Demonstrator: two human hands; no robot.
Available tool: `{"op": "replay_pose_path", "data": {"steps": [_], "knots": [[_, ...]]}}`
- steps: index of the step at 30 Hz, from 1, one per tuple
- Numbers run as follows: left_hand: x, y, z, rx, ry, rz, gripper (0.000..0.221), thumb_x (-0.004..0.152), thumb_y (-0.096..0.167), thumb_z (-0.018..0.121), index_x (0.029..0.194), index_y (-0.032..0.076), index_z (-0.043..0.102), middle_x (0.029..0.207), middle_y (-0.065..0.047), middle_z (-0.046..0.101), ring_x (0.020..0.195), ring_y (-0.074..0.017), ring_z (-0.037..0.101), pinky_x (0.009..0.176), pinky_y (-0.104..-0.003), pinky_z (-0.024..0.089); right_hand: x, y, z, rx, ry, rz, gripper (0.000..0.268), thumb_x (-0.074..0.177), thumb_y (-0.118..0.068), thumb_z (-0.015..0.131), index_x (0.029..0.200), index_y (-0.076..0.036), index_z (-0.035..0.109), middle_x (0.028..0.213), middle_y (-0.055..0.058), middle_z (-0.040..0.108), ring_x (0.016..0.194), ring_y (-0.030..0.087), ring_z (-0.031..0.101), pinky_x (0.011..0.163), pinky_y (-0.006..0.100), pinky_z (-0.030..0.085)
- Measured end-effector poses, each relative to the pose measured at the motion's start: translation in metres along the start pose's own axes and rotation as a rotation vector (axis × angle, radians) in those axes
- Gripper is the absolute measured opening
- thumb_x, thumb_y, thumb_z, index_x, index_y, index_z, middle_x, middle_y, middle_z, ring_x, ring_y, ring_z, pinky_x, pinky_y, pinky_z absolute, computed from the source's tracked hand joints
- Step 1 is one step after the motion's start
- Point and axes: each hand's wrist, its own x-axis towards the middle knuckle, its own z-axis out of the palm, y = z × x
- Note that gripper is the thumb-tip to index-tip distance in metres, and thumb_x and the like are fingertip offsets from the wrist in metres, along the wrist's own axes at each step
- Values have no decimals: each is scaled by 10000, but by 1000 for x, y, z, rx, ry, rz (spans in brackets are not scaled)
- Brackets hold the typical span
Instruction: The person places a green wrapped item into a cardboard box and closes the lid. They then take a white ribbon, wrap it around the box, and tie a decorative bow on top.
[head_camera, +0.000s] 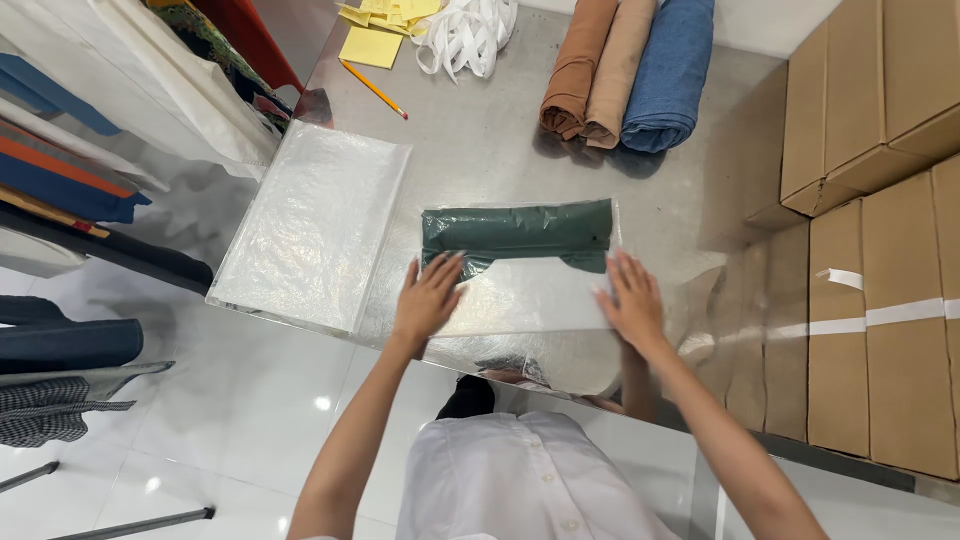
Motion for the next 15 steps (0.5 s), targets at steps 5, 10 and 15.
{"op": "replay_pose_path", "data": {"steps": [5,10,15], "knots": [[12,-16,3,-461,555,-235,440,976,289,698,1317,47,560,1184,-149,584,1145,-330,594,1014,-432,488,2,38,-12,284,93,211,354,991,-189,630,1340,-131,642,1348,69,629,1252,273,599,1016,446,473],[53,-29,11,-1002,413,-534,820,938,408,771,1504,-24,363,1315,-166,570,1213,-283,604,1048,-364,487,41,23,2,660,166,380,346,948,-103,685,1292,-130,649,1229,29,666,1170,233,637,951,380,519],[81,-51,42,-1042,225,-719,523,889,508,792,1288,193,667,1197,-34,703,1141,-225,670,992,-362,537,63,32,27,764,55,651,401,961,-331,765,1239,-59,668,1129,110,615,1089,269,654,934,385,532]]}}
